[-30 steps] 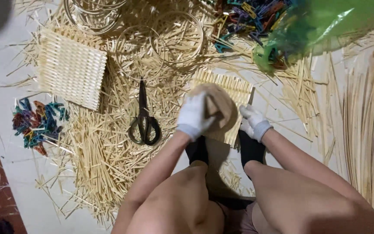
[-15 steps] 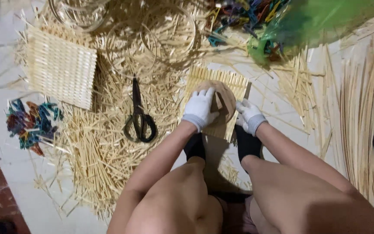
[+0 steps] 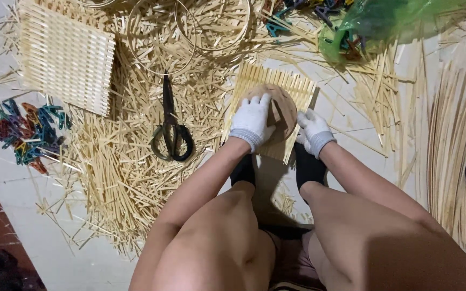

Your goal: Weaving bamboo strips into small circular components and trimming them with scissors while using a wooden mold.

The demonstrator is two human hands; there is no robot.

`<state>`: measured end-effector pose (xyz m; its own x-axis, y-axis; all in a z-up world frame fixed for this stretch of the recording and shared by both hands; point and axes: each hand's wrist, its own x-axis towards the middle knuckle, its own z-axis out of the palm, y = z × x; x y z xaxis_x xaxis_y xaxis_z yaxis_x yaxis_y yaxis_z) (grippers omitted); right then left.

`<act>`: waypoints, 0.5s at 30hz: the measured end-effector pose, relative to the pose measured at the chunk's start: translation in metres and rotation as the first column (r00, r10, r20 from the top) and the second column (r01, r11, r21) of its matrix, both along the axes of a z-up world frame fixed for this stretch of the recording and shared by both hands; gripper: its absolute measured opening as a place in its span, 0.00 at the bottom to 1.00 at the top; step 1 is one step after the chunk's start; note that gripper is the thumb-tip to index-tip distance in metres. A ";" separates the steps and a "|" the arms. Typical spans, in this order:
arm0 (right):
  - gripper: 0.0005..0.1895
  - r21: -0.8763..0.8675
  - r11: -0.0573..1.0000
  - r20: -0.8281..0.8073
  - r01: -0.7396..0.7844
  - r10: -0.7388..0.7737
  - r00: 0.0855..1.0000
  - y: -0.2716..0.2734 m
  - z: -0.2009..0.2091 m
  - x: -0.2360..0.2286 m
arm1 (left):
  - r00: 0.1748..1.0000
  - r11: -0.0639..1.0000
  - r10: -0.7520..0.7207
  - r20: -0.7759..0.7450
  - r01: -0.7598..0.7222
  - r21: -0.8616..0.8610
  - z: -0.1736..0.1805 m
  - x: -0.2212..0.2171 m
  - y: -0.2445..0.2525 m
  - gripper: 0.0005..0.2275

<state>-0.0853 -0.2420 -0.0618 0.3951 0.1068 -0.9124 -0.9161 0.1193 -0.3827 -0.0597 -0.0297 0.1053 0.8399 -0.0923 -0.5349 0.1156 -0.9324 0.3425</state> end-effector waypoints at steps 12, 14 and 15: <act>0.28 -0.005 0.999 0.028 -0.032 0.032 0.999 0.001 0.001 0.002 | 0.999 0.998 0.020 0.043 -0.017 -0.063 -0.018 -0.011 0.000 0.42; 0.27 0.005 0.999 0.046 -0.032 0.032 0.998 0.000 0.003 0.002 | 0.999 0.999 0.020 0.034 -0.018 -0.049 -0.015 -0.012 -0.002 0.41; 0.26 0.041 0.999 0.053 -0.020 0.017 0.998 -0.001 0.010 0.002 | 0.999 0.998 0.029 0.044 -0.026 -0.066 -0.013 -0.015 -0.002 0.41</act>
<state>-0.0829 -0.2432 -0.0522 0.4397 0.1522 -0.8851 -0.8972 0.1193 -0.4252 -0.0742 -0.0320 0.0927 0.8656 -0.1022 -0.4902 0.1240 -0.9047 0.4076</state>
